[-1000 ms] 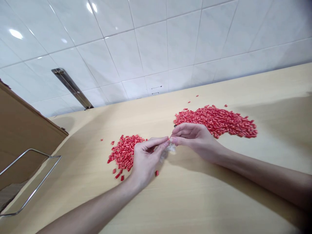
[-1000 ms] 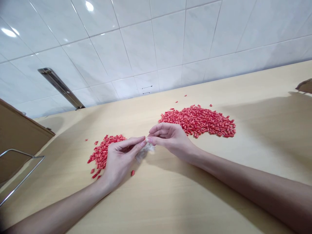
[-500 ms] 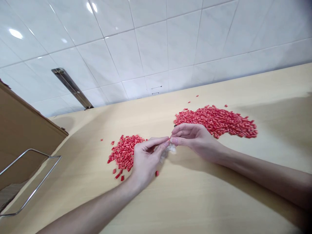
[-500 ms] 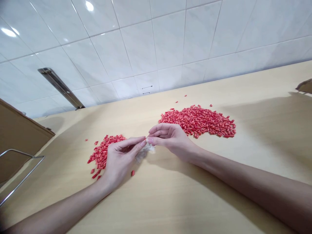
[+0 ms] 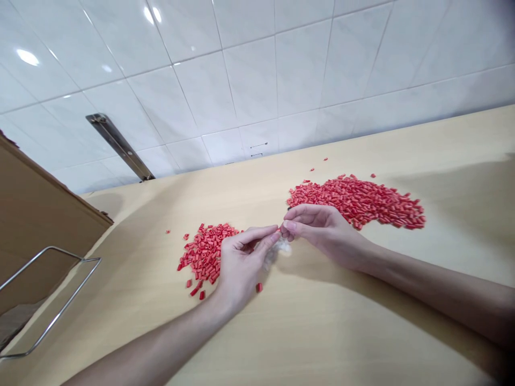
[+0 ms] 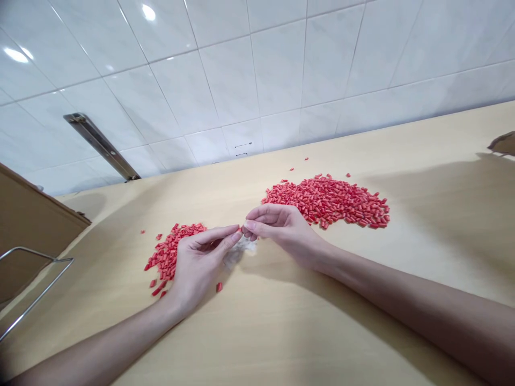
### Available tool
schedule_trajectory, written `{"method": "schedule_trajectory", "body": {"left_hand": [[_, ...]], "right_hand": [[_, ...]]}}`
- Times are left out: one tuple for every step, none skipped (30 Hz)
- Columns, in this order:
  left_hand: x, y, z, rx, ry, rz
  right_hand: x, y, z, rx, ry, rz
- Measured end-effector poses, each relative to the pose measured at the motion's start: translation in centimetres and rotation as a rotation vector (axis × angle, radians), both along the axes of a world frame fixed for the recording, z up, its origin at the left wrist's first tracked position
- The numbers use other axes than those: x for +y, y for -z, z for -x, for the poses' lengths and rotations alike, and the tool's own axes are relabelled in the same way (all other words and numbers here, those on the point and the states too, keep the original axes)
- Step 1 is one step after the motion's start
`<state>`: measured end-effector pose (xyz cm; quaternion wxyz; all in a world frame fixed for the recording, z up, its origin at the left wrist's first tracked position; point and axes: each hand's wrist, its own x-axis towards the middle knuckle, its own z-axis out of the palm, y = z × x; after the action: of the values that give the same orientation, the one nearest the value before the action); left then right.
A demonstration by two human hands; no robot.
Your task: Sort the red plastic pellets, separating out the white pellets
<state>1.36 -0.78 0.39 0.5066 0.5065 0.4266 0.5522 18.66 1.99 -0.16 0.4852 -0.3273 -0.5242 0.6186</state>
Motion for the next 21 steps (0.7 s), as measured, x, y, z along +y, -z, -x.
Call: {"method": "schedule_trajectory", "body": {"left_hand": [[0.02,0.01,0.00,-0.004,0.004,0.002],[0.03,0.03,0.01,-0.005,0.003,0.003],[0.05,0.04,0.02,-0.002,0.001,0.002],[0.05,0.06,0.03,0.003,0.002,-0.002],[0.05,0.08,0.06,0.009,0.005,-0.008],[0.04,0.09,0.08,0.016,0.011,-0.015],[0.03,0.11,0.12,0.021,0.018,-0.025],[0.01,0.13,0.15,0.025,0.024,-0.036],[-0.01,0.15,0.19,0.031,0.028,-0.046],[-0.02,0.17,0.22,0.034,0.030,-0.053],[-0.02,0.19,0.24,0.035,0.031,-0.056],[-0.02,0.20,0.25,0.034,0.033,-0.054],[-0.02,0.21,0.26,0.032,0.038,-0.048],[-0.01,0.20,0.26,0.033,0.046,-0.040],[0.00,0.19,0.25,0.035,0.052,-0.034],[0.02,0.18,0.25,0.038,0.058,-0.029],[0.03,0.16,0.26,0.041,0.059,-0.027],[0.05,0.16,0.27,0.043,0.058,-0.026],[0.07,0.18,0.28,0.043,0.054,-0.031],[0.08,0.21,0.29,0.046,0.048,-0.040],[0.09,0.27,0.30,0.053,0.043,-0.052]], "right_hand": [[0.01,0.00,0.00,0.005,-0.003,0.003],[0.02,0.02,-0.01,0.005,-0.012,0.006],[0.05,0.06,-0.05,0.001,-0.024,0.008],[0.07,0.11,-0.09,-0.002,-0.037,0.012],[0.10,0.17,-0.14,-0.004,-0.048,0.017],[0.13,0.22,-0.20,-0.004,-0.057,0.022],[0.17,0.27,-0.25,-0.002,-0.062,0.026],[0.20,0.31,-0.29,0.000,-0.066,0.029],[0.23,0.34,-0.32,0.001,-0.070,0.030],[0.25,0.37,-0.35,0.001,-0.073,0.030],[0.27,0.39,-0.36,0.000,-0.076,0.030],[0.28,0.41,-0.37,-0.002,-0.077,0.030],[0.29,0.42,-0.37,-0.005,-0.077,0.030],[0.29,0.44,-0.36,-0.008,-0.075,0.029],[0.28,0.44,-0.36,-0.010,-0.073,0.024],[0.26,0.43,-0.34,-0.011,-0.069,0.019],[0.22,0.40,-0.32,-0.010,-0.064,0.015],[0.16,0.34,-0.27,-0.010,-0.058,0.011],[0.09,0.26,-0.21,-0.010,-0.050,0.005],[0.00,0.15,-0.14,-0.012,-0.041,0.000],[-0.10,0.03,-0.04,-0.017,-0.031,-0.008]]}}
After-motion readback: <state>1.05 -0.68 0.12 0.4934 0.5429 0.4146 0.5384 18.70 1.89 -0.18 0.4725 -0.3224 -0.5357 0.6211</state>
